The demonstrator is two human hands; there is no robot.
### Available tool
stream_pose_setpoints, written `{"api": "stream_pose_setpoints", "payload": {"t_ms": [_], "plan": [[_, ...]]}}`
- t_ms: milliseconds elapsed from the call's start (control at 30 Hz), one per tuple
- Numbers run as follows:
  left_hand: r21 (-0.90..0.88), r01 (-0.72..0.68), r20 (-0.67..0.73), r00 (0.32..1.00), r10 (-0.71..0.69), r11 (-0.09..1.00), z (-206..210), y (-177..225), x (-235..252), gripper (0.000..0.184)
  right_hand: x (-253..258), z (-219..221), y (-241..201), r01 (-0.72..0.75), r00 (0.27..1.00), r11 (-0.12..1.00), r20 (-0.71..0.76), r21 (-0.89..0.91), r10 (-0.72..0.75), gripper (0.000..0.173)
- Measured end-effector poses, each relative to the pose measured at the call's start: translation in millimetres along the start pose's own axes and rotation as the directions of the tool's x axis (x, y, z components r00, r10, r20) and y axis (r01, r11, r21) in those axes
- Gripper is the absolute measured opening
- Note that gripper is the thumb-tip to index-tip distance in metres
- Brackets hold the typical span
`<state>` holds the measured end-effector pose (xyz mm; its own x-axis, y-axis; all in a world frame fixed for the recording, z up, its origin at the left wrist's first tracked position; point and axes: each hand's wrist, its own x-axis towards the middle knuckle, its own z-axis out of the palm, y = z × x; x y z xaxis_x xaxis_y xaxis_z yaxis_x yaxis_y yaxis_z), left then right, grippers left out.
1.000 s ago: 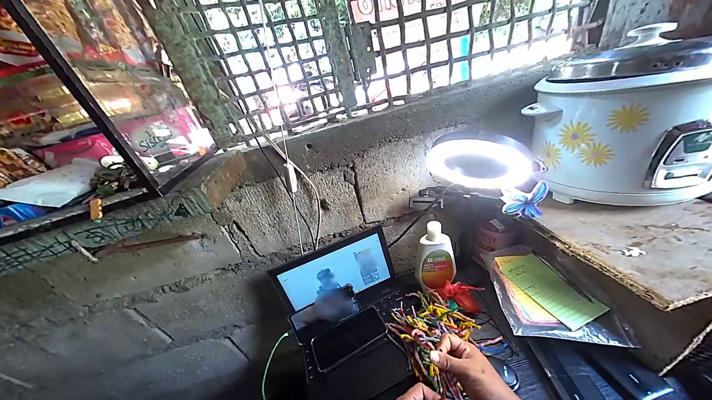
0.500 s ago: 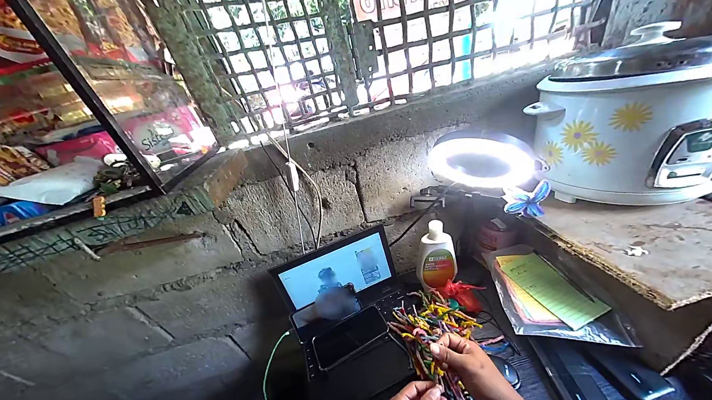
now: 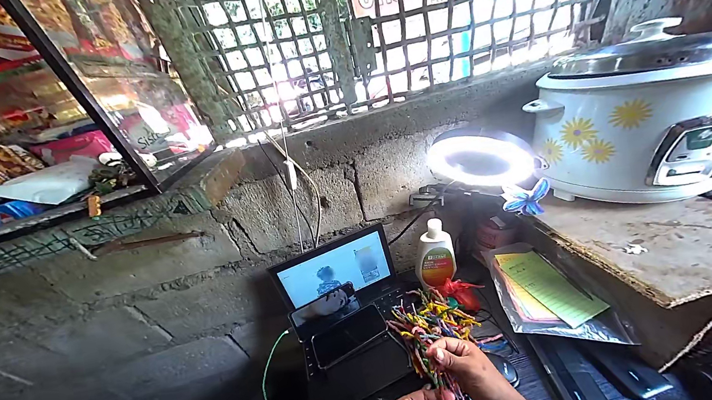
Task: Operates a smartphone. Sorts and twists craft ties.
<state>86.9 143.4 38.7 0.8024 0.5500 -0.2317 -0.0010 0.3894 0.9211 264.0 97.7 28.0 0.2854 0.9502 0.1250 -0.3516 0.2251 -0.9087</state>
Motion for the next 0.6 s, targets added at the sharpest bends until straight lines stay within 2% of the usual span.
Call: {"api": "stream_pose_setpoints", "payload": {"t_ms": [133,233,300,367,433,500,600], "plan": [[0.036,-0.035,-0.016,0.999,0.035,0.999,1,-4,1,0.015,0,-1,1,0.017,1.000,1.000,0.021,-0.004,-0.017,0.012],[0.085,-0.066,-0.078,0.994,0.073,0.994,6,-3,1,0.011,1,3,2,0.059,0.997,0.996,-0.039,-0.063,-0.061,0.012],[0.246,-0.085,-0.160,0.979,0.127,0.965,9,-3,3,0.006,1,7,2,0.058,0.993,0.987,-0.094,-0.151,-0.073,0.011],[0.517,-0.071,-0.223,0.951,0.214,0.853,10,-4,4,0.016,2,10,2,0.030,0.988,0.964,-0.140,-0.264,-0.069,0.013],[0.676,-0.035,-0.243,0.932,0.268,0.736,12,-4,2,0.023,2,11,2,-0.009,0.984,0.936,-0.169,-0.353,-0.054,0.016],[0.701,-0.032,-0.242,0.929,0.281,0.712,12,-6,3,0.024,3,11,0,-0.037,0.984,0.923,-0.174,-0.382,-0.032,0.017],[0.603,-0.049,-0.238,0.942,0.238,0.796,7,-5,5,0.020,4,7,0,-0.043,0.991,0.958,-0.137,-0.285,0.004,0.014]]}}
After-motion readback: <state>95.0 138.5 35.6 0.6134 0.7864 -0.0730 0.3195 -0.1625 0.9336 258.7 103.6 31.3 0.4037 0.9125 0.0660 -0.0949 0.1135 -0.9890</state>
